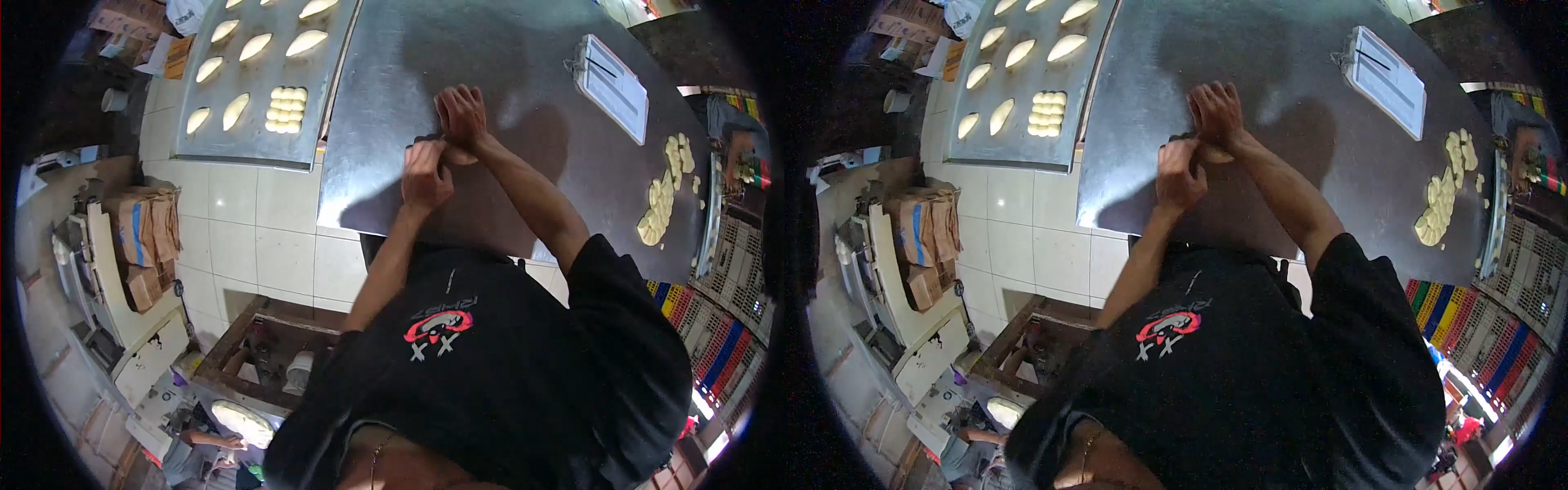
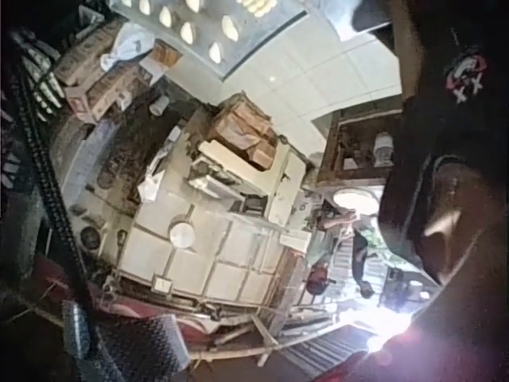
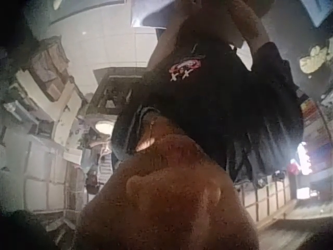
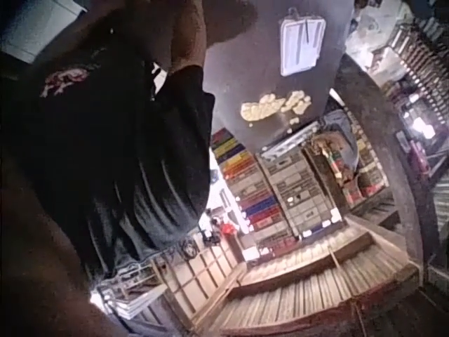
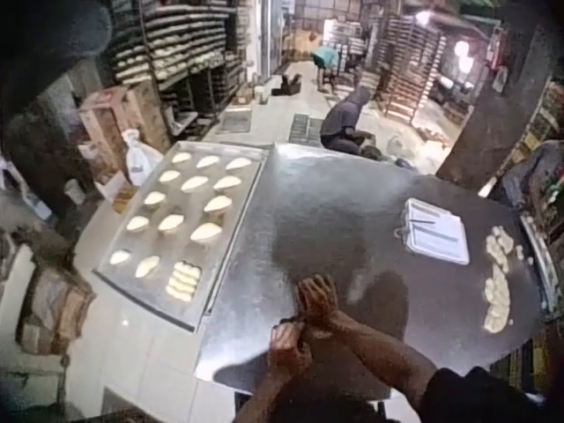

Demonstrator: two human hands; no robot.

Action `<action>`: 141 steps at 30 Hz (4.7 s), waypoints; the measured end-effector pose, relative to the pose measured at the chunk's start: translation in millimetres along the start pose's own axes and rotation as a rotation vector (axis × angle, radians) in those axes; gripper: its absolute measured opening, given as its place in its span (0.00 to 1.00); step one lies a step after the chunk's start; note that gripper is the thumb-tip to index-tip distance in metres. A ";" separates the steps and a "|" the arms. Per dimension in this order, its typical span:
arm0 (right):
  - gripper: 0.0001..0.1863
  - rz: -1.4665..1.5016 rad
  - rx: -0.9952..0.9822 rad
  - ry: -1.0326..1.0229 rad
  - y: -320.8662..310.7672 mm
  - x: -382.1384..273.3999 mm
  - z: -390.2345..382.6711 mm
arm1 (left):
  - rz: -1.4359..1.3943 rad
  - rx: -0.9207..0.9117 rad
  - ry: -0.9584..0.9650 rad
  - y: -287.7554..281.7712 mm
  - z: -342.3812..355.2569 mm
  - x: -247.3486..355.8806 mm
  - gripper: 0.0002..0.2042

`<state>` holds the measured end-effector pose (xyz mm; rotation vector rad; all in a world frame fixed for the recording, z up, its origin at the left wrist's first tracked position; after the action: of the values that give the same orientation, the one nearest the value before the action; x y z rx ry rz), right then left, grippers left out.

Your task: Shaping pieces of dough into rolls and placing them on a baking tray.

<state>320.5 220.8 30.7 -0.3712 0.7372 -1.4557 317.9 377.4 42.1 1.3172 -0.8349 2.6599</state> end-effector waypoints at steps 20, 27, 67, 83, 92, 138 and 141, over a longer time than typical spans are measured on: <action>0.07 0.241 -0.101 1.019 -69.1 49.3 -75.1 | 0.306 -0.074 -0.120 31.0 64.6 -44.5 0.04; 0.25 0.380 0.140 0.415 -65.1 11.5 -57.5 | -0.102 -0.323 0.000 60.7 64.5 -19.3 0.17; 0.26 0.235 -0.652 0.213 -80.8 -77.4 -53.5 | -0.303 -0.352 -0.083 -72.0 7.4 -18.4 0.34; 0.27 0.908 -0.912 0.878 161.4 -42.0 205.6 | 0.265 0.039 -0.221 -216.0 254.8 -284.6 0.27; 0.25 1.042 -0.673 0.755 251.1 -70.6 335.1 | 0.264 -0.188 -0.051 -184.1 293.4 -314.6 0.23; 0.15 0.646 -0.210 0.311 234.7 -234.9 164.4 | 0.353 0.231 0.033 -285.9 146.2 -267.6 0.13; 0.12 0.574 -0.181 0.436 189.0 -230.9 131.8 | 0.299 0.102 -0.038 -282.8 130.5 -282.1 0.13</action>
<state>560.5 440.0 57.7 0.0362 1.2168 -0.9284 670.3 605.2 18.6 1.3667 -0.9833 2.9483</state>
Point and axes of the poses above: each hand's wrist, its own z-axis towards the middle knuckle, its own y-axis out of the palm, x = y × z, the point moved 6 cm from there along z, towards the middle knuckle, and after that the axes turned 13 degrees about x, right-handed, at the moved point
